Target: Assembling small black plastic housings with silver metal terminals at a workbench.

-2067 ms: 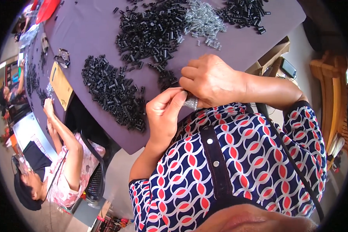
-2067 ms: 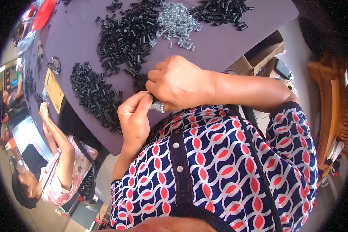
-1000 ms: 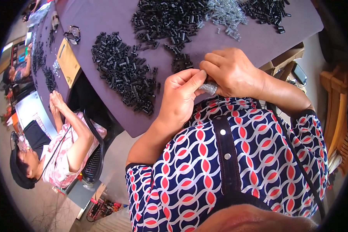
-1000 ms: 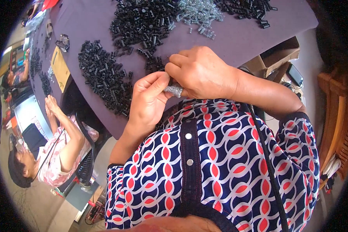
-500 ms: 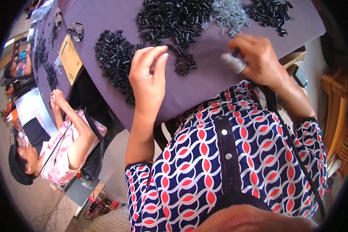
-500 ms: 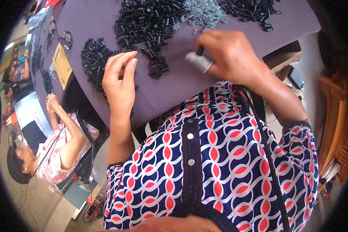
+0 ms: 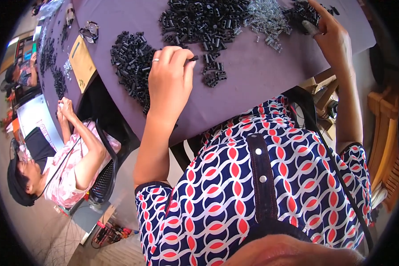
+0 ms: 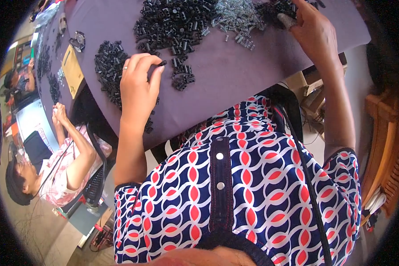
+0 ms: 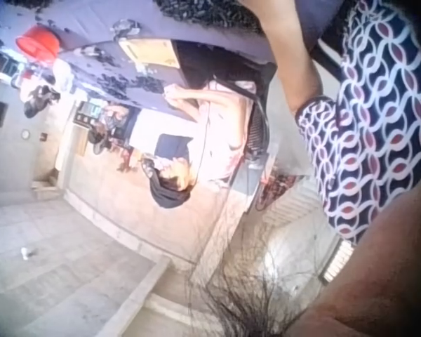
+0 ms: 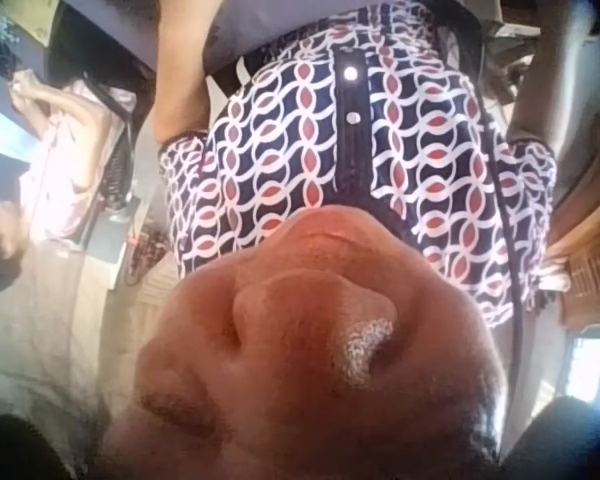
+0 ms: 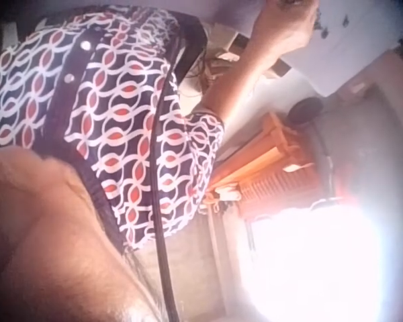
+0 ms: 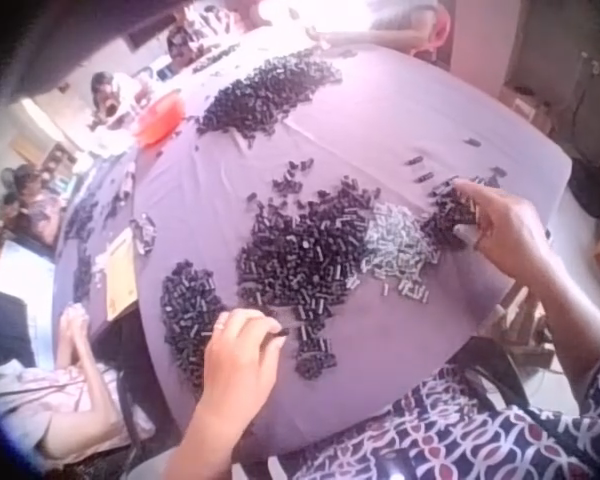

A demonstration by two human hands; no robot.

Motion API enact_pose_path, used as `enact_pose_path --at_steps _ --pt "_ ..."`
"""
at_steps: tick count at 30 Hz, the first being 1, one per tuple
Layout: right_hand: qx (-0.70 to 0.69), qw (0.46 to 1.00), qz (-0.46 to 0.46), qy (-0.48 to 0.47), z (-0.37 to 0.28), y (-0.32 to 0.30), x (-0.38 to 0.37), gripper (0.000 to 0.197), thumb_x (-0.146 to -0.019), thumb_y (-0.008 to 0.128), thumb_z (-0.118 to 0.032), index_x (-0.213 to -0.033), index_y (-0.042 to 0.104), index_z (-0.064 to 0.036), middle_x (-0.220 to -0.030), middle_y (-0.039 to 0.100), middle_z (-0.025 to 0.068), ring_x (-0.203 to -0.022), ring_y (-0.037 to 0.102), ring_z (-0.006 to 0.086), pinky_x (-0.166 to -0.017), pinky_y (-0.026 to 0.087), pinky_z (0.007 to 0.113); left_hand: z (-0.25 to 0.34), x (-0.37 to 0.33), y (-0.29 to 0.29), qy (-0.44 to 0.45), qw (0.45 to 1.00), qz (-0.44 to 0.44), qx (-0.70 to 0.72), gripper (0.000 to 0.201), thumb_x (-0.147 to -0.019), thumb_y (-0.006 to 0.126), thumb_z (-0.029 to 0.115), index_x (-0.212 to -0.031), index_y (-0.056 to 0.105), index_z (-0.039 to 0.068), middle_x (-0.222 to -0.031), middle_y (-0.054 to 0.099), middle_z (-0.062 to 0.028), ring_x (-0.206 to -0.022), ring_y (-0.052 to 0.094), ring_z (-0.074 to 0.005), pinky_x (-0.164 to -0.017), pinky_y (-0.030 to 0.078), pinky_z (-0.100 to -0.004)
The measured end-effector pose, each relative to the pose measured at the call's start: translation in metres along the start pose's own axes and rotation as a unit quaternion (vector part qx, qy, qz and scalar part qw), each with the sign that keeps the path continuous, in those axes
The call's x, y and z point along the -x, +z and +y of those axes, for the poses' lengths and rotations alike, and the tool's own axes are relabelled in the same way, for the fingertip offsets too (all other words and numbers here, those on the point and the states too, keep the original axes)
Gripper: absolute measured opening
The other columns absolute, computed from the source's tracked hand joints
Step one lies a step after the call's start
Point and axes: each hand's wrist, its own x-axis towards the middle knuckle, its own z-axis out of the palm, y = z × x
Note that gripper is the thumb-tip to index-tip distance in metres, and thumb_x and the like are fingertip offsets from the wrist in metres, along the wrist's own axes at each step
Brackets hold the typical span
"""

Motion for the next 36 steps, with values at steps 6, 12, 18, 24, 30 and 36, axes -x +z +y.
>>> enact_pose_path --at_steps 6,12,18,24,30,36 --pt "-0.003 0.801 -0.038 -0.597 0.013 0.056 0.032 0.043 -0.066 0.067 0.007 -0.106 0.07 -0.0061 -0.104 0.064 0.0107 -0.091 0.066 0.0319 -0.077 0.055 0.038 0.026 0.015 -0.003 -0.247 0.915 0.008 0.319 0.012 -0.086 0.071 0.0 -0.096 0.064 0.0 -0.088 0.07 -0.0084 -0.077 0.067 -0.0157 -0.074 0.054 -0.0286" --pt "0.0 0.755 -0.117 -0.645 -0.009 0.101 0.04 0.025 -0.07 0.067 -0.001 -0.094 0.066 -0.003 -0.101 0.061 0.0092 -0.091 0.064 0.0286 -0.076 0.054 0.039 0.033 0.024 -0.005 -0.277 0.865 -0.002 0.419 0.023 -0.09 0.068 0.0 -0.113 0.068 -0.001 -0.096 0.072 -0.0072 -0.083 0.066 -0.0092 -0.076 0.053 -0.0242" --pt "0.027 0.757 -0.124 -0.641 -0.018 0.108 0.041 0.018 -0.074 0.065 -0.004 -0.091 0.063 -0.0024 -0.095 0.058 0.0108 -0.087 0.064 0.0298 -0.072 0.053 0.04 0.031 0.029 -0.011 -0.289 0.815 -0.023 0.502 0.021 -0.094 0.064 0.0 -0.114 0.067 -0.005 -0.102 0.072 -0.0084 -0.091 0.068 -0.0105 -0.08 0.053 -0.0225" --pt "0.018 0.76 -0.114 -0.639 -0.024 0.111 0.043 0.017 -0.075 0.064 -0.004 -0.092 0.061 -0.0029 -0.092 0.057 0.0116 -0.086 0.064 0.0305 -0.071 0.053 0.04 0.029 0.035 -0.01 -0.267 0.839 0.016 0.473 0.023 -0.093 0.064 -0.001 -0.116 0.067 -0.003 -0.101 0.071 -0.0075 -0.087 0.066 -0.0085 -0.079 0.052 -0.022" --pt "0.051 0.782 -0.112 -0.612 -0.024 0.111 0.039 0.027 -0.071 0.066 -0.002 -0.098 0.064 -0.0039 -0.096 0.059 0.0109 -0.088 0.064 0.0313 -0.073 0.054 0.04 0.028 0.033 -0.009 -0.267 0.835 0.014 0.481 0.019 -0.093 0.064 -0.001 -0.111 0.066 -0.003 -0.097 0.07 -0.0058 -0.085 0.064 -0.0072 -0.078 0.051 -0.0215" --pt "0.042 0.772 -0.106 -0.625 -0.023 0.114 0.041 0.018 -0.074 0.066 -0.006 -0.092 0.061 -0.0045 -0.093 0.058 0.0109 -0.086 0.064 0.0302 -0.071 0.053 0.04 0.028 0.033 -0.004 -0.27 0.835 0.018 0.479 0.014 -0.093 0.065 0.0 -0.106 0.066 -0.002 -0.095 0.07 -0.0048 -0.083 0.063 -0.0071 -0.075 0.05 -0.0213"
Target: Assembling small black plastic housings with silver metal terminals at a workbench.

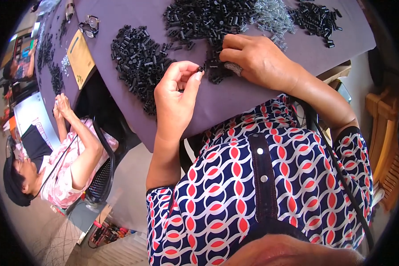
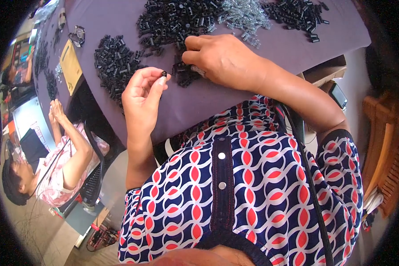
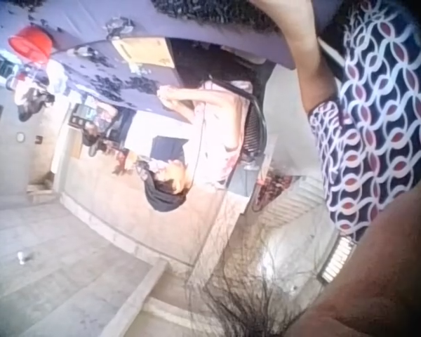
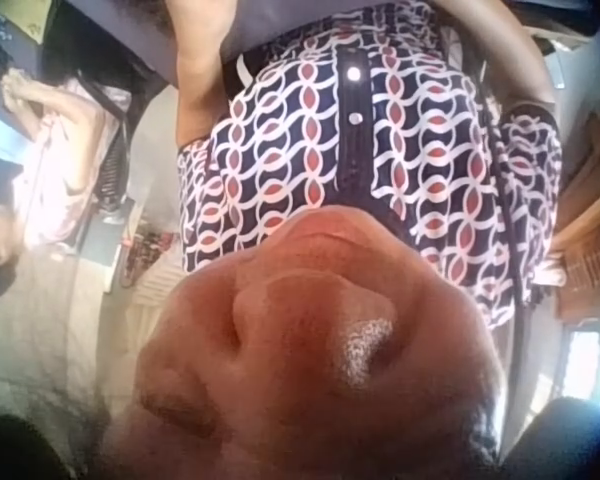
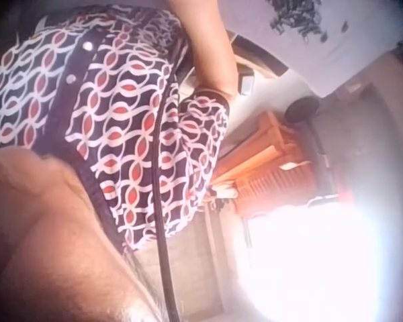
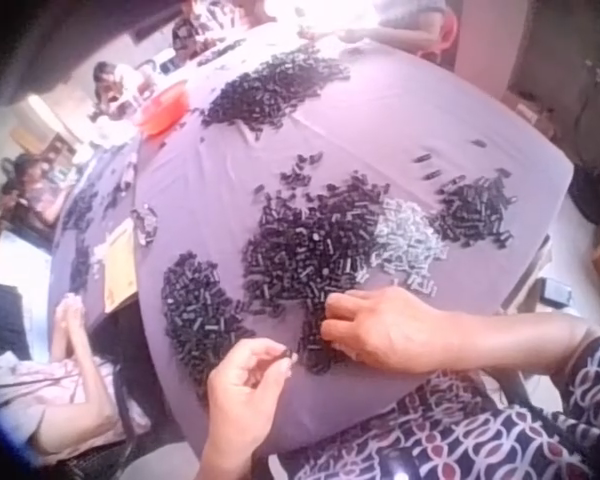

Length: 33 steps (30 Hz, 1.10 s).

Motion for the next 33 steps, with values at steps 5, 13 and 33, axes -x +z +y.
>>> enact_pose_path --at_steps 5,13,33 --pt "0.014 1.0 -0.001 0.02 0.0 -0.006 0.007 0.017 -0.075 0.066 -0.007 -0.091 0.06 -0.0046 -0.093 0.057 0.0116 -0.085 0.064 0.0312 -0.071 0.053 0.041 0.004 0.002 -0.003 0.015 0.998 0.022 -0.061 0.018 -0.092 0.066 0.001 -0.11 0.067 0.0 -0.095 0.069 -0.0037 -0.082 0.062 -0.0065 -0.073 0.049 -0.0216" --pt "0.012 0.998 0.022 -0.055 -0.013 0.009 -0.026 0.015 -0.071 0.069 -0.013 -0.084 0.064 -0.0062 -0.091 0.059 0.0069 -0.09 0.06 0.0259 -0.076 0.052 0.037 0.011 0.003 -0.008 -0.007 0.999 0.049 -0.02 0.016 -0.095 0.063 0.002 -0.11 0.066 -0.002 -0.096 0.067 -0.0012 -0.081 0.059 -0.0061 -0.073 0.049 -0.0208" --pt "-0.321 0.932 -0.017 0.168 -0.022 -0.016 -0.017 0.031 -0.071 0.063 0.012 -0.101 0.062 0.0029 -0.092 0.068 0.0094 -0.086 0.067 0.0222 -0.077 0.053 0.031 0.019 0.011 -0.003 -0.051 0.992 -0.003 0.112 0.018 -0.094 0.063 0.0 -0.111 0.063 -0.003 -0.096 0.069 -0.0048 -0.082 0.062 -0.0069 -0.075 0.05 -0.0207"
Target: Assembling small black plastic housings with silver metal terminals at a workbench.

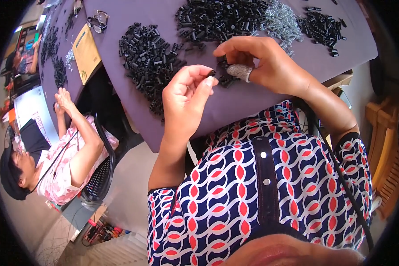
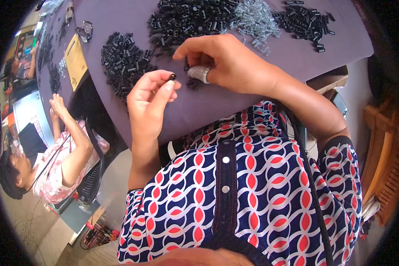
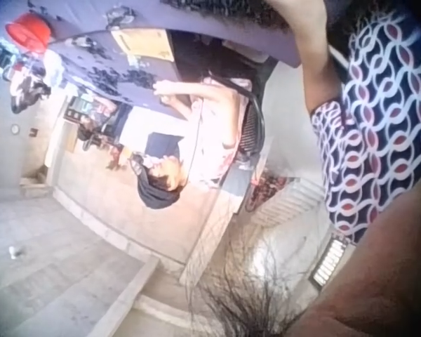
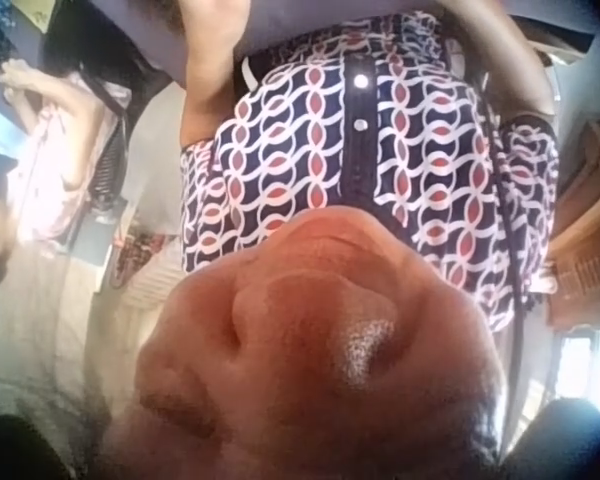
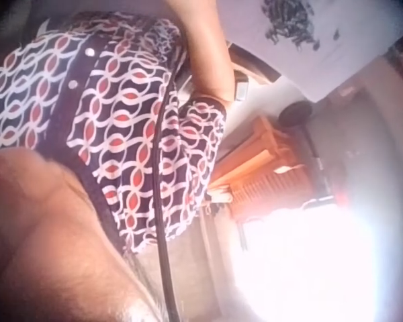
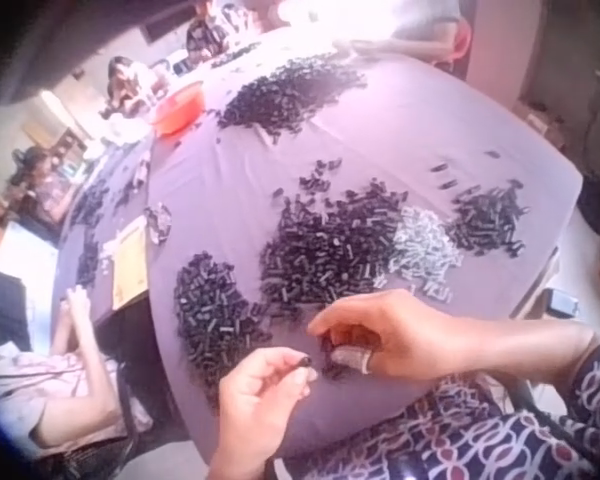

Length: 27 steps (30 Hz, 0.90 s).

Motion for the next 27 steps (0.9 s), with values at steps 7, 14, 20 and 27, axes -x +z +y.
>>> enact_pose_path --at_steps 7,14,20,27 --pt "-0.265 0.964 -0.015 0.026 0.027 -0.003 0.014 0.016 -0.091 0.063 0.003 -0.107 0.065 -0.0001 -0.1 0.064 0.0017 -0.091 0.061 0.0086 -0.081 0.051 0.025 -0.005 -0.002 0.019 -0.012 0.999 -0.045 0.024 0.018 -0.094 0.064 0.002 -0.111 0.062 -0.004 -0.094 0.069 -0.0052 -0.079 0.061 -0.0076 -0.075 0.05 -0.021" --pt "-0.291 0.953 -0.047 0.071 0.033 -0.017 0.027 0.018 -0.088 0.06 0.008 -0.105 0.062 0.0014 -0.101 0.064 0.0028 -0.088 0.062 0.0099 -0.079 0.051 0.024 -0.006 -0.003 0.02 -0.03 0.998 -0.048 0.023 0.017 -0.095 0.063 0.006 -0.11 0.062 -0.003 -0.091 0.069 -0.0058 -0.077 0.06 -0.0075 -0.073 0.05 -0.0214" --pt "0.131 0.988 0.031 -0.07 0.031 -0.011 0.035 0.039 -0.074 0.063 0.008 -0.111 0.064 -0.0034 -0.099 0.065 0.0123 -0.087 0.067 0.0311 -0.078 0.054 0.037 -0.015 0.0 0.014 -0.01 1.0 -0.017 -0.009 0.017 -0.095 0.064 0.007 -0.11 0.065 -0.001 -0.091 0.069 -0.0057 -0.077 0.061 -0.0081 -0.072 0.049 -0.0219" --pt "0.294 0.946 0.113 -0.08 0.034 -0.027 0.031 0.045 -0.068 0.064 0.005 -0.112 0.067 -0.0059 -0.106 0.062 0.0111 -0.096 0.064 0.0336 -0.081 0.054 0.04 -0.012 0.003 0.015 -0.026 0.999 -0.032 -0.002 0.015 -0.095 0.063 0.002 -0.109 0.062 -0.003 -0.092 0.066 -0.0029 -0.081 0.06 -0.0061 -0.075 0.049 -0.0203"
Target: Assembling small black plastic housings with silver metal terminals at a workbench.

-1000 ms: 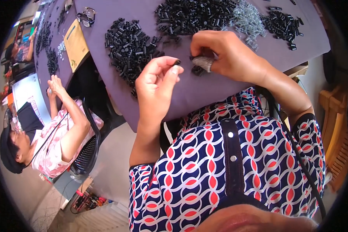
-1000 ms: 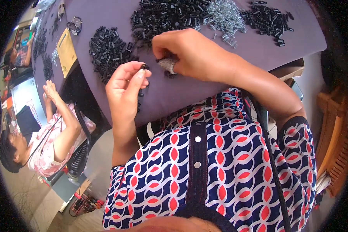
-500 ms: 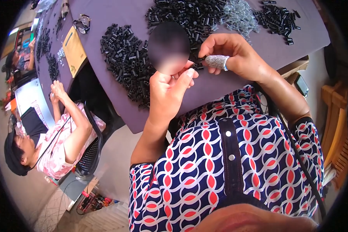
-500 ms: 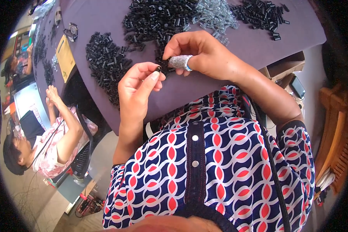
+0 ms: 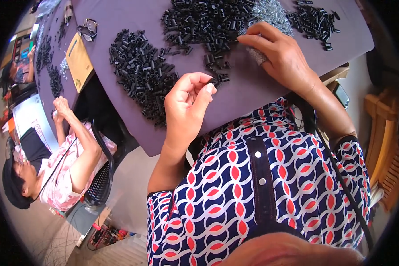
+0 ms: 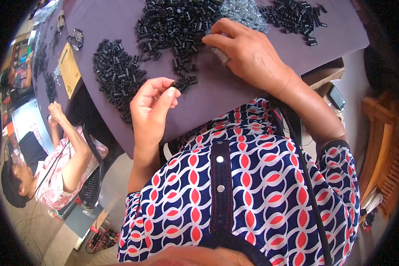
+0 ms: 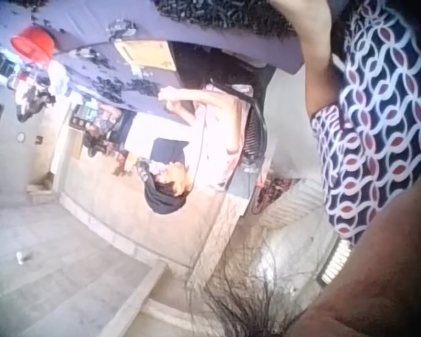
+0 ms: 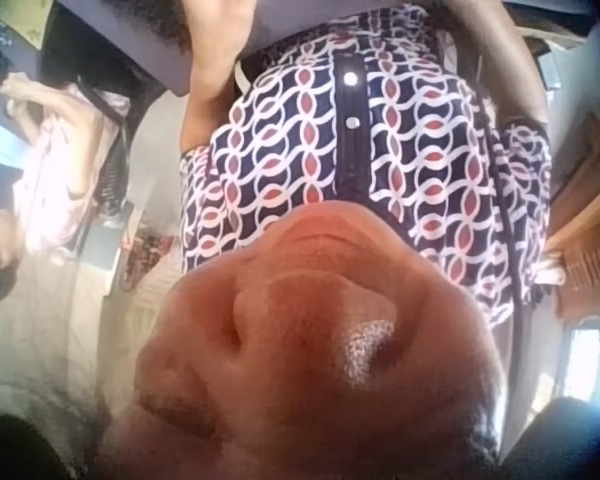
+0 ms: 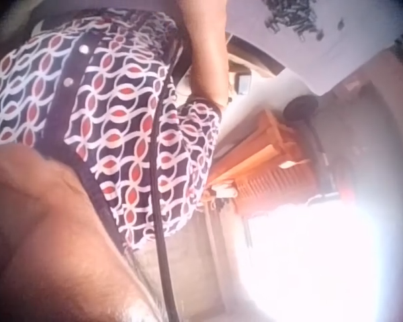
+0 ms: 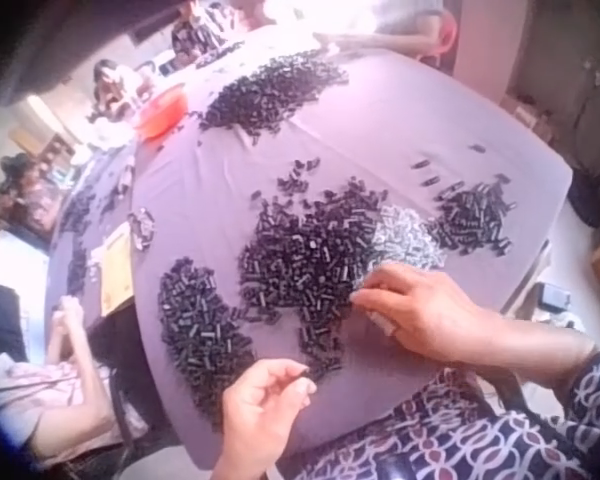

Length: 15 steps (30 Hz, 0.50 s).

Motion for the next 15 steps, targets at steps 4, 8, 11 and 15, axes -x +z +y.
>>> enact_pose_path --at_steps 4,8,11,15 --pt "0.084 0.995 -0.003 -0.062 0.01 -0.003 0.014 0.036 -0.071 0.068 -0.001 -0.107 0.069 -0.0048 -0.108 0.061 0.0086 -0.099 0.063 0.0293 -0.081 0.054 0.039 -0.002 0.0 0.001 -0.004 1.0 -0.009 0.006 0.016 -0.095 0.062 0.001 -0.11 0.062 -0.003 -0.093 0.066 -0.0033 -0.082 0.06 -0.0063 -0.075 0.049 -0.0204" --pt "0.122 0.992 0.016 -0.021 0.002 -0.011 0.005 0.037 -0.074 0.068 -0.003 -0.111 0.069 -0.0051 -0.111 0.059 0.0078 -0.103 0.061 0.0279 -0.083 0.053 0.037 -0.002 -0.001 0.002 -0.002 1.0 -0.012 0.001 0.016 -0.095 0.062 0.001 -0.11 0.062 -0.003 -0.093 0.066 -0.0038 -0.082 0.06 -0.0066 -0.075 0.049 -0.0206" --pt "0.159 0.986 0.005 -0.042 0.008 -0.008 0.006 0.041 -0.071 0.069 -0.001 -0.112 0.069 -0.0043 -0.111 0.059 0.0076 -0.104 0.06 0.0273 -0.085 0.053 0.037 0.002 0.001 0.004 0.0 1.0 -0.016 0.002 0.016 -0.095 0.062 0.001 -0.11 0.062 -0.003 -0.093 0.067 -0.0041 -0.082 0.061 -0.0069 -0.075 0.05 -0.021" --pt "0.127 0.991 0.017 -0.043 0.01 -0.015 0.014 0.041 -0.068 0.067 0.003 -0.109 0.07 -0.0036 -0.109 0.06 0.0072 -0.102 0.059 0.0275 -0.085 0.052 0.037 0.002 -0.002 0.001 0.004 1.0 -0.016 -0.01 0.016 -0.095 0.062 0.001 -0.11 0.062 -0.003 -0.093 0.067 -0.0043 -0.083 0.061 -0.0071 -0.075 0.05 -0.0213"
